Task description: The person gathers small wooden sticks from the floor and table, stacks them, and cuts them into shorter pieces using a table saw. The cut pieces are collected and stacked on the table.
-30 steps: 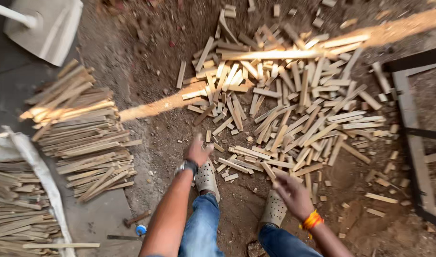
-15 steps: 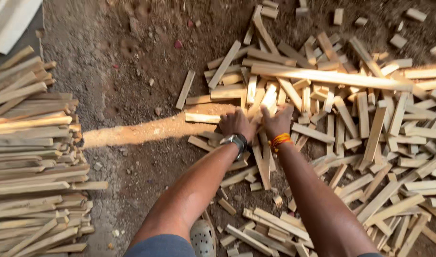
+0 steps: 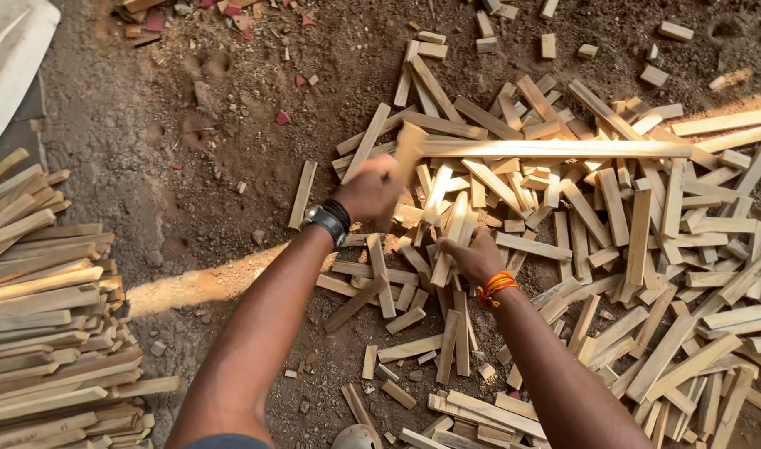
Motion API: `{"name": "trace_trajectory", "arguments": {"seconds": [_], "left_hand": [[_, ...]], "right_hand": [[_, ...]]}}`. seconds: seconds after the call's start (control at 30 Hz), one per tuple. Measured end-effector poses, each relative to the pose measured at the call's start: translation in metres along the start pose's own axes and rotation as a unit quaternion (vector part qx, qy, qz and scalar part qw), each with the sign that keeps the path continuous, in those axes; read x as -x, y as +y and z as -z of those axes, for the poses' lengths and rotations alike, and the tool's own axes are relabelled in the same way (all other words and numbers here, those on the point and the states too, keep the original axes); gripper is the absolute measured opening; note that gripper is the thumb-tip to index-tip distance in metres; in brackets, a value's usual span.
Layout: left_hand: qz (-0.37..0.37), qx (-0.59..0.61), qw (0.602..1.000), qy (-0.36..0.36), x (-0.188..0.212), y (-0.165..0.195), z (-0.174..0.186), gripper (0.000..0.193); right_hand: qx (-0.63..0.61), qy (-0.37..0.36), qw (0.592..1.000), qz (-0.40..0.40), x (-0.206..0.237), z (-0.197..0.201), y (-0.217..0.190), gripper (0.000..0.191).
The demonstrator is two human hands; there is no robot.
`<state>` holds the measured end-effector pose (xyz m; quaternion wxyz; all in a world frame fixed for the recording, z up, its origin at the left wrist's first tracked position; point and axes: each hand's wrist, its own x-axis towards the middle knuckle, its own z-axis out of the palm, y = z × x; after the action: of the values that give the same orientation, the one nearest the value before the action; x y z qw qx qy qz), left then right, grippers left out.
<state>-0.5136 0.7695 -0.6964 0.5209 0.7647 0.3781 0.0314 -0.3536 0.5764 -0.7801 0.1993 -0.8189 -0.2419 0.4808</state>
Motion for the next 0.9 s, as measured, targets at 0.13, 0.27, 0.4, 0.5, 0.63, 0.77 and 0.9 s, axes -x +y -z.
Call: {"name": "trace_trajectory", "arguments": {"seconds": [0.13, 0.27, 0.4, 0.5, 0.63, 0.77, 0.9], "left_hand": [[0.182, -0.197, 0.962, 0.050, -0.036, 0.005, 0.024, 0.056], [0.179, -0.359, 0.914, -0.057, -0.043, -0.006, 0.005, 0.097], [0.238, -0.271, 0.932, -0.033, -0.046, -0.015, -0.005, 0.088], [0.217, -0.295, 0.930, -0.025, -0.040, -0.019, -0.012, 0.057], [0.102, -0.332, 0.938, 0.000, -0.020, -0.032, -0.018, 0.051], [0.120, -0.245, 0.961, -0.052, 0.005, -0.052, -0.007, 0.062], [-0.096, -0.402, 0.909, -0.057, 0.031, -0.061, -0.004, 0.065]], "right_hand": [[0.068, -0.015, 0.998, 0.003, -0.001, -0.005, 0.012, 0.073], [0.186, 0.021, 0.980, 0.063, 0.007, -0.017, 0.019, 0.091], [0.240, 0.068, 0.968, 0.028, 0.019, -0.040, 0.008, 0.115], [0.210, 0.026, 0.977, 0.000, 0.027, -0.038, 0.005, 0.069], [0.171, -0.029, 0.985, 0.018, 0.044, -0.014, 0.024, 0.058], [0.065, -0.098, 0.993, 0.023, 0.073, 0.022, 0.054, 0.044], [0.167, -0.035, 0.983, 0.068, 0.092, 0.040, 0.063, 0.051]]}}
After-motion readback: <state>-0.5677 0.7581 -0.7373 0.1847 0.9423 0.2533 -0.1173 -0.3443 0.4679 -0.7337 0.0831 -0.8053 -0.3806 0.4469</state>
